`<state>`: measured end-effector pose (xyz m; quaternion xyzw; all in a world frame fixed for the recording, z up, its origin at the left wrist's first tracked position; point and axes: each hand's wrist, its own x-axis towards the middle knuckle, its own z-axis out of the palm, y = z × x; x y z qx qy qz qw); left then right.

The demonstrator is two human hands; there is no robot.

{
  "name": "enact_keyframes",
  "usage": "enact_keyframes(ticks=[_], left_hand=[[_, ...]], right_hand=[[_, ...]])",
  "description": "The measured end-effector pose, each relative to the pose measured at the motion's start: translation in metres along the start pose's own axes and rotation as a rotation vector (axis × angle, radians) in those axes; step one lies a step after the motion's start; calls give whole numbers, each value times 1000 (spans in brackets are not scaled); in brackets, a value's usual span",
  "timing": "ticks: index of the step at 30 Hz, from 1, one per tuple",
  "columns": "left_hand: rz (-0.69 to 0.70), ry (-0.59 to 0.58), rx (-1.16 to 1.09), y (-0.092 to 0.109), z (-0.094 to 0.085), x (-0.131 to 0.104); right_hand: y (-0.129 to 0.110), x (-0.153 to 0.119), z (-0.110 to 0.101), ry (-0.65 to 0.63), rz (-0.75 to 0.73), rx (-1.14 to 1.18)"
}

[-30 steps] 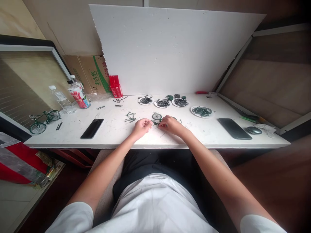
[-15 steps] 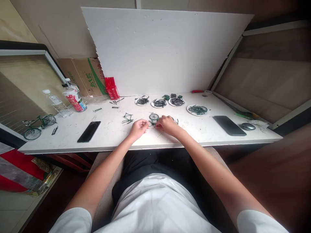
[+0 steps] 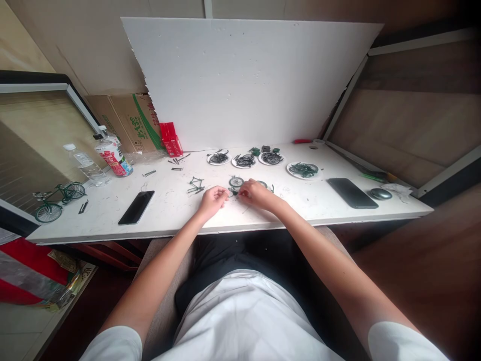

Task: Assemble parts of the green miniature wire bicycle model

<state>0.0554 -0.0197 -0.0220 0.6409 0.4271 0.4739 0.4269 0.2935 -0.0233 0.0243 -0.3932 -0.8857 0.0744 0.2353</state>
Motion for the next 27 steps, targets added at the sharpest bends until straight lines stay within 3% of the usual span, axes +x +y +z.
enact_keyframes(ticks=[7, 12, 20, 27], left_hand=[[-10, 3, 12, 1, 1, 0], [-5, -24, -23, 5, 4, -2], [76, 4, -39, 7, 3, -1], [10, 22, -87, 8, 4, -1]], right_hand=[[2, 0, -2, 151, 116, 423], [3, 4, 10, 259, 87, 450], [-3, 4, 17, 225, 117, 537], [-6, 4, 23, 245, 106, 543]])
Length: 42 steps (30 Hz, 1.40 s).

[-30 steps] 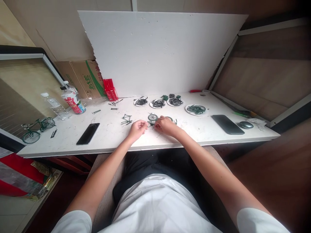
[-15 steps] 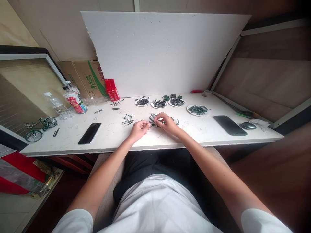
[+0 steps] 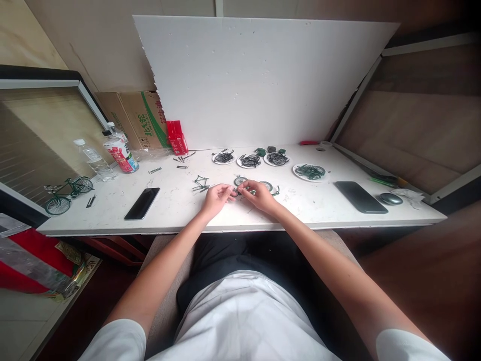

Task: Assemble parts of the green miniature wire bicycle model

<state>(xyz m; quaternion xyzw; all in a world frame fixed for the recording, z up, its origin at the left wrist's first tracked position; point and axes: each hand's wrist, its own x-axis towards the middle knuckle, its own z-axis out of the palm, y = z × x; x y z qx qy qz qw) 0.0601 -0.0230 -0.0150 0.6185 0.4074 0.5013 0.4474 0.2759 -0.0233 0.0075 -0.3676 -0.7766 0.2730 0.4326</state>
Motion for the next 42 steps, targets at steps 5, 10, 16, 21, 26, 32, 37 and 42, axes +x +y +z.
enact_keyframes(ticks=[5, 10, 16, 21, 26, 32, 37, 42], left_hand=[[2, 4, -5, 1, 0, 1], [-67, -7, -23, 5, 0, 0], [-133, -13, -52, 8, -1, -1], [-155, -4, -98, 8, -2, 0], [-157, 0, -151, 1, -4, 3], [-109, -63, -169, -6, -5, 5], [-111, -92, -197, -3, -5, 4], [-104, -84, -203, -4, -4, 4]], right_hand=[[2, -2, 2, 0, -14, 6], [0, -4, 4, 26, -9, -17], [-2, -5, 8, 48, -13, -24], [-1, -6, 11, 75, -49, -41], [-2, -7, 10, 84, -24, -8], [-1, -7, 10, 99, -32, -11], [1, -7, 10, 101, -69, -1], [6, -6, 11, 114, -89, 0]])
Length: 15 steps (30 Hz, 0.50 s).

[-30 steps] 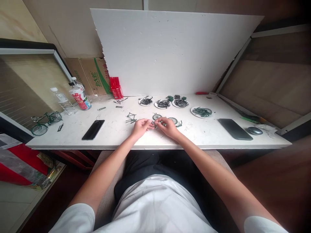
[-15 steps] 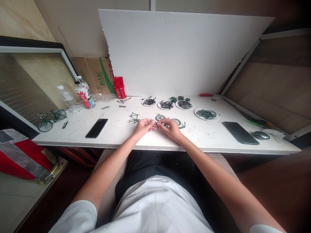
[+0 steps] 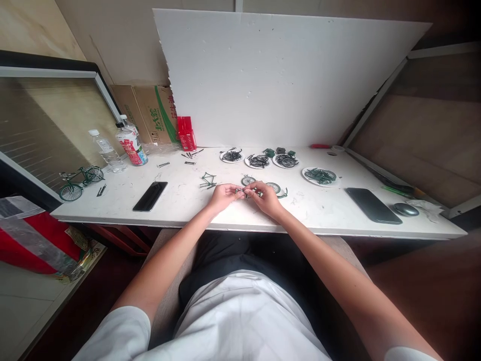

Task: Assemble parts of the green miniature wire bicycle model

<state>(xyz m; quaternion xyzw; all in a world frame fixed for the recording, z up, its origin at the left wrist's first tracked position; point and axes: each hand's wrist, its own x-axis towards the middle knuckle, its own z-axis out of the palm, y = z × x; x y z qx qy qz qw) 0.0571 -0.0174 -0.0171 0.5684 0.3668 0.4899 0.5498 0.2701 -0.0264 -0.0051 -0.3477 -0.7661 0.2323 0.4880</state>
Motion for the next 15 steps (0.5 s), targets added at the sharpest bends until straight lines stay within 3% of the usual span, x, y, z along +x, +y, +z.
enact_keyframes(ticks=[15], left_hand=[[51, 58, -16, -2, 4, 0]], right_hand=[[-3, -1, 0, 0, 34, 8]])
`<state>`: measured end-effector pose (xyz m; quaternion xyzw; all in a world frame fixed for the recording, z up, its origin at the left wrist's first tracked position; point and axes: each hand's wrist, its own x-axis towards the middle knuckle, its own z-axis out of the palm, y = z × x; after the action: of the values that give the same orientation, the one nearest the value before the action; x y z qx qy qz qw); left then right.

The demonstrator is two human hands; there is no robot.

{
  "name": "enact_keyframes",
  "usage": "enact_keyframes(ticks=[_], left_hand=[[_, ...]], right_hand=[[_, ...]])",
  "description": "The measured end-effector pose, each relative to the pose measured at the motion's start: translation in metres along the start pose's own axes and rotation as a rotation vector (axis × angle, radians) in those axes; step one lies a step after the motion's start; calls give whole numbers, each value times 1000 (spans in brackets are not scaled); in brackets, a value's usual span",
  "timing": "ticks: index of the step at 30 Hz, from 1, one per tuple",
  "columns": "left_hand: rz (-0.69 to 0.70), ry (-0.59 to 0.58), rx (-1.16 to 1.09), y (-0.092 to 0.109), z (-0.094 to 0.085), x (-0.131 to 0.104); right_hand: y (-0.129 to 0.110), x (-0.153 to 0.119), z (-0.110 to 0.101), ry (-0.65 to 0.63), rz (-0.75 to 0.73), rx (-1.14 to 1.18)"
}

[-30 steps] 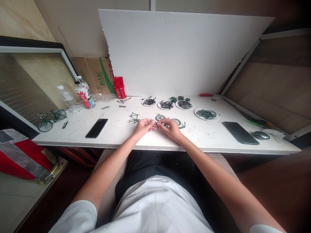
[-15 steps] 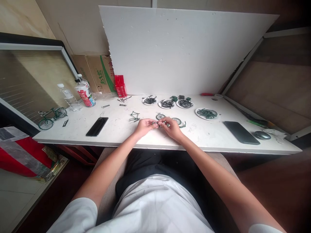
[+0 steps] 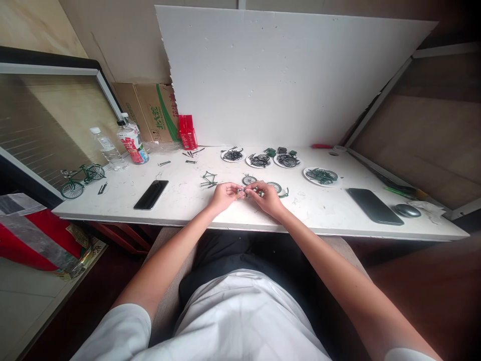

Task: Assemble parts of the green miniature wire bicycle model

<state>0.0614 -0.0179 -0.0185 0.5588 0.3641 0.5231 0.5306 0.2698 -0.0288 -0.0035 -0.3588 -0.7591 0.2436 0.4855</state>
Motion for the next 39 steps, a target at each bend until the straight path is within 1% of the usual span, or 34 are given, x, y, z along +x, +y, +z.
enact_keyframes(ticks=[6, 10, 14, 19, 24, 27, 30, 32, 36, 39], left_hand=[[82, -11, 62, -1, -1, 0], [112, -28, 96, -2, -2, 0], [101, -45, 107, -3, -2, 0], [85, -61, 109, -5, -2, 0], [83, -38, 103, -4, -1, -1], [107, -40, 107, -2, -1, -4], [122, -46, 150, -1, -1, -6], [133, -23, 183, -2, -1, -6], [143, 11, 219, -8, -1, -4], [133, 23, 280, -7, -4, -2]], right_hand=[[2, 2, -3, -51, 21, 41], [2, 3, -4, -68, 24, 60], [4, 3, -4, -63, 5, 45], [7, 1, -3, -56, 28, 24], [7, 0, -1, -36, 34, -1], [6, 0, -1, -44, -9, -17], [5, 0, -1, -68, -48, -51], [5, 0, -1, -67, -49, -70], [6, 0, -1, -51, -55, -95], [7, 0, 0, -23, -56, -106]])
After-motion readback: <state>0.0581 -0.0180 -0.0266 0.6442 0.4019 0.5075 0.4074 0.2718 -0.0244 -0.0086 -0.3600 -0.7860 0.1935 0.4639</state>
